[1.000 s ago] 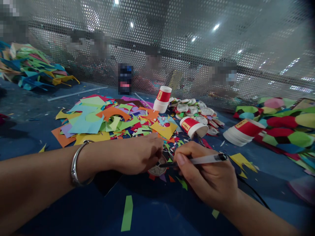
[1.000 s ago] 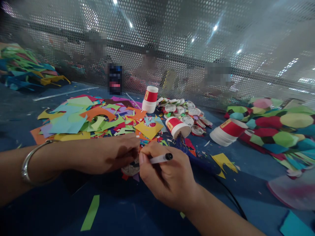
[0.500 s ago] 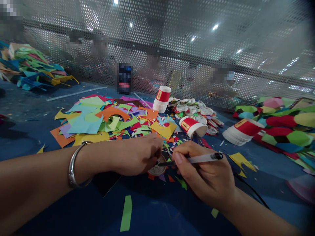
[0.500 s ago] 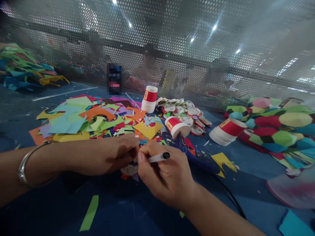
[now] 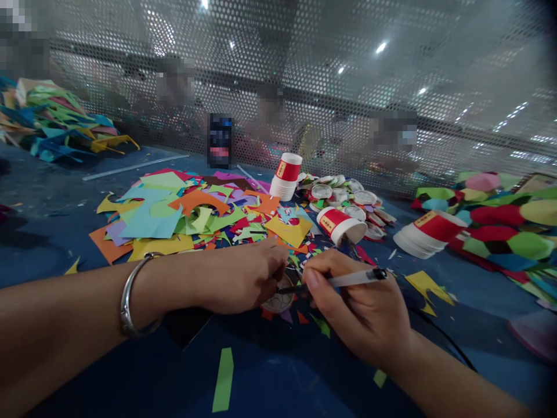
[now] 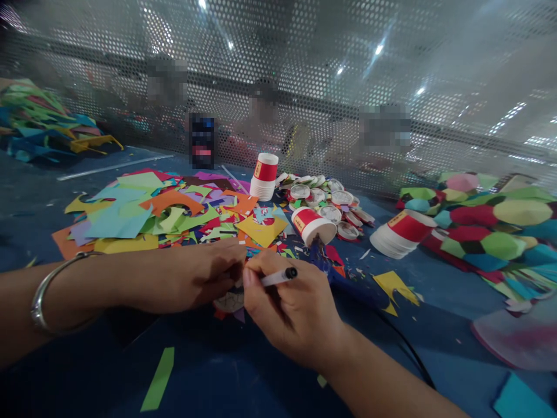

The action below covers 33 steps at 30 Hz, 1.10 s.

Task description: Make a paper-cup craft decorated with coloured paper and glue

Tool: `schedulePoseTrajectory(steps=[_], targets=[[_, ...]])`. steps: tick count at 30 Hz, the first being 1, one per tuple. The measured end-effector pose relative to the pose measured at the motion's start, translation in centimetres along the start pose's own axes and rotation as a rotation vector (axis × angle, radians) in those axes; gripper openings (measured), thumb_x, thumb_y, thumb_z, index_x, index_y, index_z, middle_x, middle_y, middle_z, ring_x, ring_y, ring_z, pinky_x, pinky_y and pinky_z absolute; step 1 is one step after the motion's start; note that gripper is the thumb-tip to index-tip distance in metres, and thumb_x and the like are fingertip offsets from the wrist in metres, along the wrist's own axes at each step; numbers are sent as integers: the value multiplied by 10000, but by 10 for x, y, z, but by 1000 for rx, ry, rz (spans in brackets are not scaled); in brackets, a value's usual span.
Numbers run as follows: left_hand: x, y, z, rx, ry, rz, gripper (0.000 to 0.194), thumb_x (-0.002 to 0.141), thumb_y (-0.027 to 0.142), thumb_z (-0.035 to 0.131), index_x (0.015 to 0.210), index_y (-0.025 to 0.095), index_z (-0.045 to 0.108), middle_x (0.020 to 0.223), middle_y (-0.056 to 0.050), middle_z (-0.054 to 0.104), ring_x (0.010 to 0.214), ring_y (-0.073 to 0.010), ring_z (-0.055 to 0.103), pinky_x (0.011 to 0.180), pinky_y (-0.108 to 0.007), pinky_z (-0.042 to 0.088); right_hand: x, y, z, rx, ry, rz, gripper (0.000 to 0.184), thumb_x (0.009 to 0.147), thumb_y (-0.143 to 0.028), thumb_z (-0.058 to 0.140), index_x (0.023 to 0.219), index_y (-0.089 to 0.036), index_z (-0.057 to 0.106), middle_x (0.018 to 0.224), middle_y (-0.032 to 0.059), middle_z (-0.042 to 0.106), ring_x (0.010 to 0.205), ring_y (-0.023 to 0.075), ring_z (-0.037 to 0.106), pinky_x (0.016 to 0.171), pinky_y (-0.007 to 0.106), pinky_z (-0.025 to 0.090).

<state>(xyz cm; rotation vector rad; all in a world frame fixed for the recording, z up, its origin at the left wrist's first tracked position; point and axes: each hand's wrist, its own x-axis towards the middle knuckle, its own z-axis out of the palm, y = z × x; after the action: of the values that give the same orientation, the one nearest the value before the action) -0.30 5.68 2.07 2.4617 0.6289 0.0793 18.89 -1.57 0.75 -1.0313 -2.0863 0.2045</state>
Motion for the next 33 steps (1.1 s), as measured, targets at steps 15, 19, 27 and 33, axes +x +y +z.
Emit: schedulePoseTrajectory(steps=[15,19,27,33], targets=[[1,-2,1,16,-10,-61,96,899,184,445,975,182,503,968,-64,564,823,-175,503,718,-305,381,0,2,-2,-84,14,22,196,978,-198,481,807,-201,577,656,-22,606,521,99,582,534,243,446],[2,-3,1,24,-20,-54,89,898,190,445,964,174,503,982,-80,573,847,-190,512,750,-324,395,-1,2,-3,-48,23,22,193,965,-175,487,798,-199,580,652,-30,585,528,95,581,551,245,451],[2,4,-4,31,-82,-109,97,911,161,422,971,166,498,1012,-76,581,876,-186,524,797,-319,413,-1,1,-1,-30,-1,35,215,973,-181,475,797,-178,599,655,-19,592,506,89,559,524,251,427],[1,4,-3,20,-53,-78,77,907,144,424,946,174,484,985,-64,571,857,-170,520,779,-290,416,-1,2,0,-5,-8,46,224,983,-191,463,803,-181,596,659,-21,587,509,88,556,535,255,430]])
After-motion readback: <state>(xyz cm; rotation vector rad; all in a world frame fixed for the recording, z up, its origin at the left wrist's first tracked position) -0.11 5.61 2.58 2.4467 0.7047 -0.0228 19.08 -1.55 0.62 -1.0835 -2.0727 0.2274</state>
